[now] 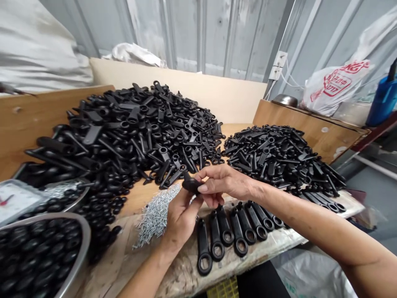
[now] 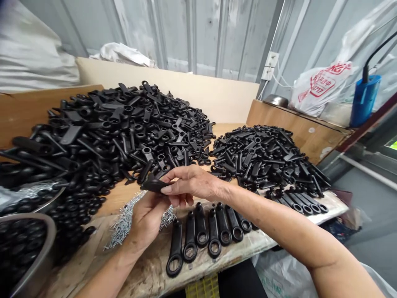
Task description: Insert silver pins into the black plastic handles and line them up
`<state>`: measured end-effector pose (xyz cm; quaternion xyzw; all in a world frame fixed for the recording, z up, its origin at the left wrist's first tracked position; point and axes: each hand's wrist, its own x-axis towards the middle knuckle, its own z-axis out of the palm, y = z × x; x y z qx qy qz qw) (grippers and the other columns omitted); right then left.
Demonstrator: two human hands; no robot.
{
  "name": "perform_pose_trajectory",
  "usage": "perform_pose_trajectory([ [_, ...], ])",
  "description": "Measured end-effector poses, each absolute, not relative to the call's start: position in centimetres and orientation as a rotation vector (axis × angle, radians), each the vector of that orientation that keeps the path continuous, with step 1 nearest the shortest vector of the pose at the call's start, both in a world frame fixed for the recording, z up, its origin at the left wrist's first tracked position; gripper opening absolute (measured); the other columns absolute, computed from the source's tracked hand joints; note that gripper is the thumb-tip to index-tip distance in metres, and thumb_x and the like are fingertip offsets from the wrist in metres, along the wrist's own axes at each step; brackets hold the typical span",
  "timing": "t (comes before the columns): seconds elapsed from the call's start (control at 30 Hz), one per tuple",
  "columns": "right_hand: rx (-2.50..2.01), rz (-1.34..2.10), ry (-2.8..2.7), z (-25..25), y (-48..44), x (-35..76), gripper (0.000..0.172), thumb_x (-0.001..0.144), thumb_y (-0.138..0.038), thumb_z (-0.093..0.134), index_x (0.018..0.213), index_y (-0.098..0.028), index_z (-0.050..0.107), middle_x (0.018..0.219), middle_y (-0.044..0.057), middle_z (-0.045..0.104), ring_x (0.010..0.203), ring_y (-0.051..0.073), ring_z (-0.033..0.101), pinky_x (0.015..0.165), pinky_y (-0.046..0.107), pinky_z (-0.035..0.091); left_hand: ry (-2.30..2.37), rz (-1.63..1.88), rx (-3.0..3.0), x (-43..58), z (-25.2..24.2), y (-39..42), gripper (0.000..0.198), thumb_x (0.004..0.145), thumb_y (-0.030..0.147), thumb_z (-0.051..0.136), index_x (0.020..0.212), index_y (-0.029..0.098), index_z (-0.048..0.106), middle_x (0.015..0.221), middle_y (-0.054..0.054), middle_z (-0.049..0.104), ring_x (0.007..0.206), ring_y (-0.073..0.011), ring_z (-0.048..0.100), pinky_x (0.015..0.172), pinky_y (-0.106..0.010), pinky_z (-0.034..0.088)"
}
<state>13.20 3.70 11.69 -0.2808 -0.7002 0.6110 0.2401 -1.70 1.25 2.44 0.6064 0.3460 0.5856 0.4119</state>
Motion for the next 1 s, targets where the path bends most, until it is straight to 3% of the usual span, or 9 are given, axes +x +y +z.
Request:
perform_pose_trajectory([
  [0.13,-1.044,1.205,-2.018,11.3,7.0,16.5,0.033,0.074,-0.028,0.061,0.104,-0.015,0.055,0.058,-0.004,0.056,0.045,0.008,0.048,0.045,0.019,0.039,0.832,1.462,1.114,-3.3,2.3,1.9,0.026,0.073,0.027,0.061,0.096,0.017,0.060,0.086,-0.004,0.063,0.081,-0.0188,0.058,0.069,-0.028,0.047],
  [0.27,-1.536,0.477,-2.231,9.9,10.3,20.8,0.014,0.074,-0.022,0.058,0.084,-0.016,0.065,0.064,-0.001,0.060,0.059,0.011,0.055,0.055,0.021,0.040,0.780,1.541,0.795,-5.1,3.7,3.0,0.024,0.062,0.021,0.064,0.085,0.014,0.061,0.084,-0.006,0.062,0.081,-0.0216,0.058,0.060,-0.028,0.048],
  [0.4,-2.012,-0.091,-2.571,8.0,10.6,21.5,0.017,0.075,-0.028,0.056,0.086,-0.024,0.068,0.083,0.003,0.067,0.082,0.021,0.061,0.062,0.025,0.042,0.790,1.504,0.564,-5.5,4.0,3.2,0.025,0.058,0.020,0.063,0.082,0.014,0.060,0.070,-0.002,0.057,0.066,-0.0144,0.055,0.056,-0.026,0.047],
  [0.5,-2.117,-0.252,-2.625,6.9,9.9,20.4,0.020,0.075,-0.027,0.053,0.087,-0.019,0.068,0.087,0.011,0.066,0.083,0.026,0.061,0.063,0.030,0.044,0.829,1.458,0.572,-5.0,3.4,3.2,0.016,0.058,0.019,0.065,0.070,0.014,0.056,0.052,0.002,0.046,0.048,-0.0084,0.044,0.045,-0.020,0.038],
  [0.6,-2.102,-0.305,-2.656,6.3,9.3,19.2,0.022,0.075,-0.021,0.051,0.087,-0.014,0.068,0.086,0.016,0.066,0.082,0.028,0.062,0.065,0.032,0.045,0.842,1.444,0.716,-4.8,2.9,3.4,0.017,0.058,0.021,0.067,0.063,0.014,0.052,0.045,0.004,0.041,0.042,-0.0075,0.039,0.042,-0.020,0.032],
  [0.77,-1.994,-0.331,-2.738,6.0,8.5,17.3,0.024,0.078,-0.018,0.046,0.088,-0.013,0.067,0.087,0.016,0.065,0.083,0.026,0.061,0.065,0.029,0.042,1.016,1.518,1.037,-5.2,2.0,4.5,0.020,0.061,0.025,0.069,0.072,0.015,0.057,0.044,0.005,0.044,0.041,-0.0079,0.040,0.043,-0.021,0.031],
  [0.9,-1.706,0.203,-2.841,4.8,9.5,15.2,0.032,0.069,-0.025,0.059,0.100,-0.020,0.063,0.082,0.005,0.065,0.074,0.018,0.058,0.057,0.022,0.037,1.179,1.556,1.210,-5.6,1.2,5.7,0.018,0.065,0.029,0.067,0.072,0.015,0.058,0.045,0.005,0.045,0.042,-0.0077,0.040,0.043,-0.021,0.031],
  [1.0,-1.594,0.643,-2.805,3.3,10.9,13.6,0.041,0.058,-0.021,0.066,0.098,-0.017,0.061,0.074,0.000,0.061,0.066,0.014,0.054,0.053,0.020,0.033,1.222,1.596,1.266,-6.3,1.1,6.3,0.018,0.066,0.030,0.066,0.073,0.016,0.059,0.047,0.005,0.045,0.043,-0.0074,0.040,0.044,-0.021,0.032],
])
